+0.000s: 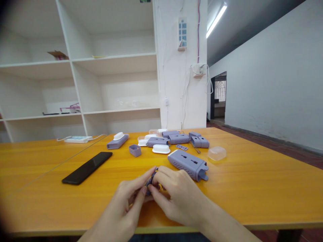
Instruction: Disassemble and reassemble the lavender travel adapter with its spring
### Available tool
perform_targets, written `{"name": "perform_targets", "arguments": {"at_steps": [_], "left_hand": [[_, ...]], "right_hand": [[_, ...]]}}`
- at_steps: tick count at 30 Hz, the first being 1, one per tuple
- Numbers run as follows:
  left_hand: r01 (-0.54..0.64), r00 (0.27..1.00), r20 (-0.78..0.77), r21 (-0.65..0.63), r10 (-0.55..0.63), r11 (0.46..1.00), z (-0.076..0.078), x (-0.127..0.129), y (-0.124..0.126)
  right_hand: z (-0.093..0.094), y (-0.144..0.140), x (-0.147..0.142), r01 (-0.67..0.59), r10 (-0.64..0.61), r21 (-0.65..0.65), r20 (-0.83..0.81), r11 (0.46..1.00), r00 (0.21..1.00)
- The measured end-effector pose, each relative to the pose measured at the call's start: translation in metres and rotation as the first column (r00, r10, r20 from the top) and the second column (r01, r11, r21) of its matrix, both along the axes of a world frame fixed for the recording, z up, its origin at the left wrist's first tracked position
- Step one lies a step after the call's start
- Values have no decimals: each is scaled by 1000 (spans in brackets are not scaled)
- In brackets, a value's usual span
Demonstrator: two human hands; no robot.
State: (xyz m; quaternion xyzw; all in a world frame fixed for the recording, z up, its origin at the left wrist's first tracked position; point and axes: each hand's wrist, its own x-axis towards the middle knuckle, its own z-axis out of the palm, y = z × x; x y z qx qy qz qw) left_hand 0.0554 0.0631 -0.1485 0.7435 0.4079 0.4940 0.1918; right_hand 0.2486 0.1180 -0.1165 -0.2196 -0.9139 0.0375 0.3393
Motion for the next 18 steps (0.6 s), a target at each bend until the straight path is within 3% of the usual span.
{"name": "perform_targets", "arguments": {"at_steps": [10,18], "left_hand": [[-8,998,-58,18,9,1000,2,0,-2],[-8,999,-40,-12,7,1000,4,0,-3]], "right_hand": [[-4,1,3,14,-19,98,44,995,999],[-2,1,3,-50,50,-2,-40,999,998]]}}
